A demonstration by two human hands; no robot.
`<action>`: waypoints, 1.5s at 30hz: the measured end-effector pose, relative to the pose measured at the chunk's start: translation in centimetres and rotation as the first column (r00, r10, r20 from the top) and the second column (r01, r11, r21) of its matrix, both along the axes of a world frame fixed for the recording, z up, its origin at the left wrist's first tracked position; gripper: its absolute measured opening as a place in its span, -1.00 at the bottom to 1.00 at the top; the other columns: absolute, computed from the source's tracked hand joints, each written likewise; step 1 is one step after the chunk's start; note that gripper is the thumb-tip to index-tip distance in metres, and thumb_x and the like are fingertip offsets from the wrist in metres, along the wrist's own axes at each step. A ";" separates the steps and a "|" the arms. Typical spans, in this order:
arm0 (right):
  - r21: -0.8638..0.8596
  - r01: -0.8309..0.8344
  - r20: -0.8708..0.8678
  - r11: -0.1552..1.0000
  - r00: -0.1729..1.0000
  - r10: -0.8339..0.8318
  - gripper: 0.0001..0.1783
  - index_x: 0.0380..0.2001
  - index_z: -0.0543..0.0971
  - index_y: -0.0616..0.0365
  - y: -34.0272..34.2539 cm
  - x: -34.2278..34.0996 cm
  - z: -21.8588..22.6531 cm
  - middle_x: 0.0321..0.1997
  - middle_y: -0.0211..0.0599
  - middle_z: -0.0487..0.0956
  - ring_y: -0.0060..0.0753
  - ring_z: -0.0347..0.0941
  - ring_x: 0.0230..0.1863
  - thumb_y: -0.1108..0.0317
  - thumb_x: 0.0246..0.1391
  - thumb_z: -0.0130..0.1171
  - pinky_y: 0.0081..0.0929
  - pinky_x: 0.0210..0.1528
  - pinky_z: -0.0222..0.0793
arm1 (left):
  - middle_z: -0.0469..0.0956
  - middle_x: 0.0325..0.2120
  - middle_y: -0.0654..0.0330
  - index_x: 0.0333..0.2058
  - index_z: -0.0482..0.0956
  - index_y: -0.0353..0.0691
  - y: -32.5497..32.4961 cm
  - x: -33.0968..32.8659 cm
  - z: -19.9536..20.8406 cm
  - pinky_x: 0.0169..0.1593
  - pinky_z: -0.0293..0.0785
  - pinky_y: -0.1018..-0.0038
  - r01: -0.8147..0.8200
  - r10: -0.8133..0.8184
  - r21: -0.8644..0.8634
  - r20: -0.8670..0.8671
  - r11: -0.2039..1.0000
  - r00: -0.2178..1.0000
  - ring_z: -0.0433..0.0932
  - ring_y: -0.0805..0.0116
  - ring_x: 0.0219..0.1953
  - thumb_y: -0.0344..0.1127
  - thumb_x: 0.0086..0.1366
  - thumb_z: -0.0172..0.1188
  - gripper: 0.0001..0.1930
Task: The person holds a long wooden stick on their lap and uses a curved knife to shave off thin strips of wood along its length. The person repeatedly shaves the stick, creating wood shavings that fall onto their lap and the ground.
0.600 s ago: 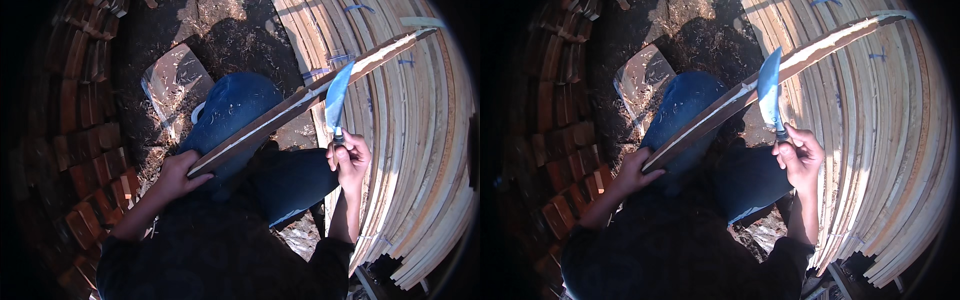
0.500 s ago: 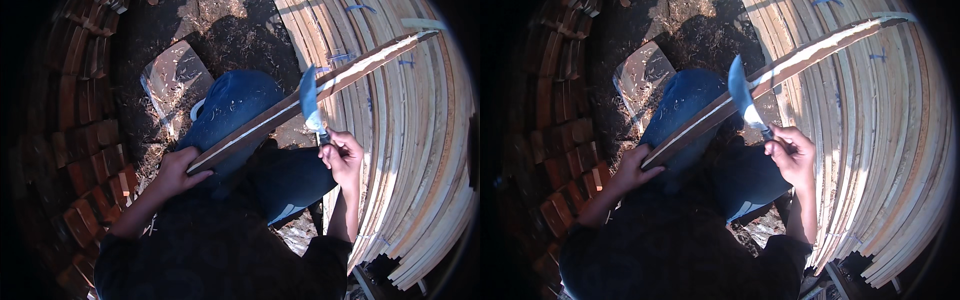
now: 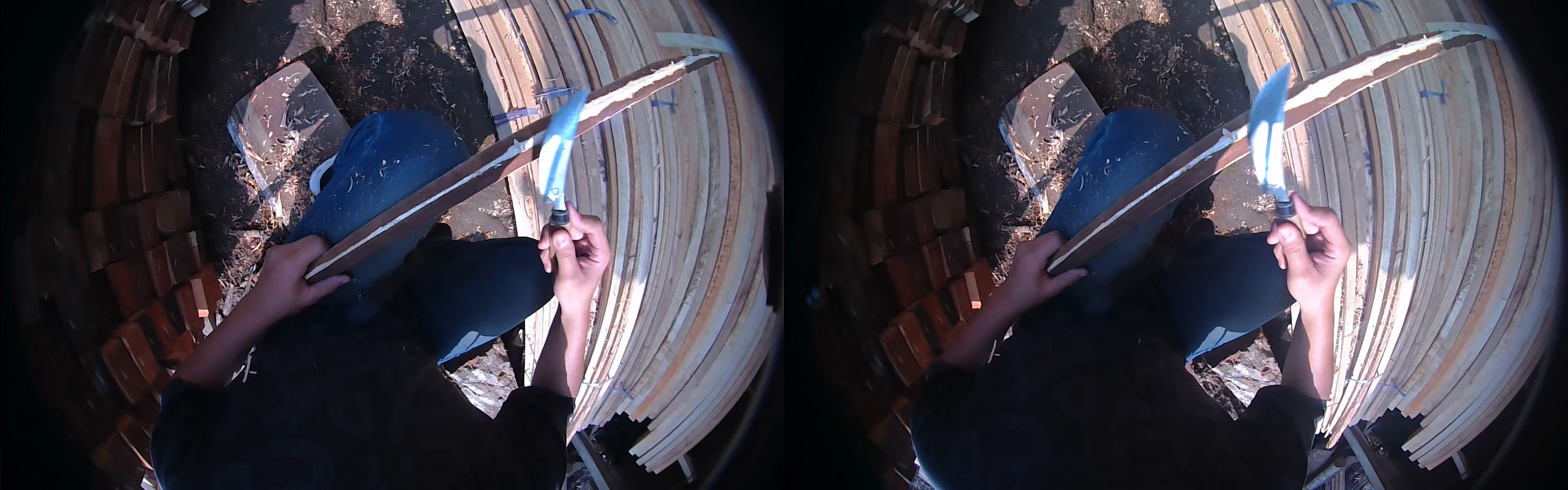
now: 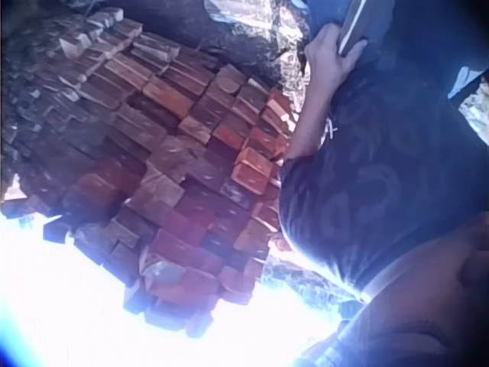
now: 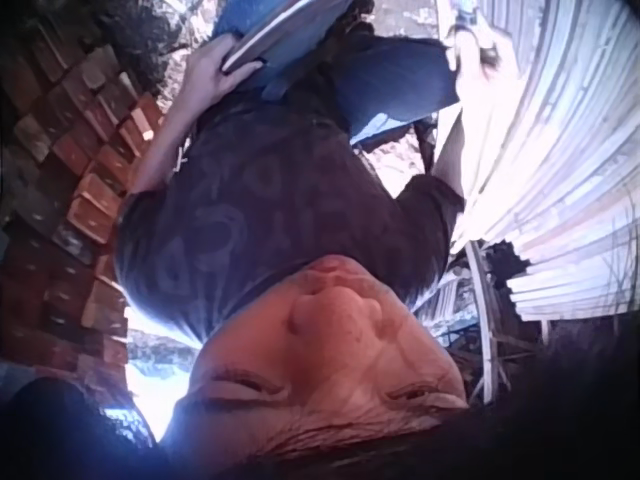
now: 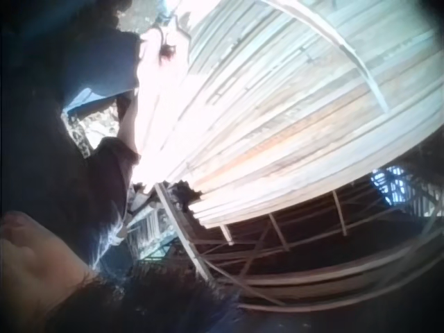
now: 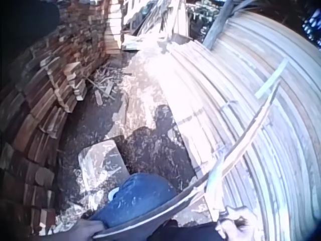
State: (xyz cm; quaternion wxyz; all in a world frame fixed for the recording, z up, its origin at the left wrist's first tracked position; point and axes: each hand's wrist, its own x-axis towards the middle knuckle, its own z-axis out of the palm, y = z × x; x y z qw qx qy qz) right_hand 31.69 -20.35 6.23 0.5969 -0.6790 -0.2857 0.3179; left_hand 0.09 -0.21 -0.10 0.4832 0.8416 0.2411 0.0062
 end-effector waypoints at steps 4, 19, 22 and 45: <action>-0.178 -0.211 0.079 0.961 0.971 0.227 -0.79 -0.14 0.56 0.31 -0.1 -0.3 -0.4 -0.39 -0.31 0.59 -0.65 0.50 -0.43 0.56 0.12 0.23 -0.70 -0.43 0.36 | 0.50 -0.50 0.07 -0.40 0.48 -0.25 -0.2 -0.4 0.0 -0.40 0.48 0.31 -0.021 0.021 0.010 0.006 1.000 1.000 0.58 0.06 -0.45 -0.16 -0.01 0.47 -0.62; 0.110 -0.111 -0.202 0.988 0.970 0.132 -0.67 0.02 0.40 0.13 0.2 -1.7 -2.1 -0.57 -0.18 0.51 -0.64 0.28 -0.73 0.19 0.30 0.07 -0.72 -0.72 0.11 | 0.47 -0.51 0.09 -0.41 0.48 -0.25 -0.4 -0.4 -0.4 -0.40 0.47 0.31 -0.034 0.033 0.021 0.051 0.999 0.998 0.56 0.06 -0.47 -0.16 -0.01 0.47 -0.63; -0.060 -0.141 0.001 0.988 0.990 0.142 -0.70 0.05 0.41 0.16 0.6 -1.4 -1.8 -0.53 -0.30 0.52 -0.74 0.27 -0.68 0.47 0.26 0.08 -0.76 -0.66 0.15 | 0.47 -0.51 0.10 -0.40 0.48 -0.25 -0.1 -0.2 -0.2 -0.40 0.47 0.31 -0.023 0.022 0.033 0.026 0.999 0.999 0.56 0.07 -0.46 -0.16 -0.01 0.46 -0.63; -0.233 -0.443 0.031 0.866 0.887 0.462 -0.70 -0.02 0.53 0.18 2.1 -0.5 -0.9 -0.45 -0.36 0.58 -0.60 0.47 -0.54 0.45 0.16 0.24 -0.67 -0.49 0.37 | 0.37 -0.42 0.13 -0.34 0.53 -0.25 -0.3 -0.3 -0.5 -0.38 0.49 0.34 -0.054 0.049 0.096 0.053 0.994 0.997 0.52 0.18 -0.48 -0.18 -0.04 0.49 -0.61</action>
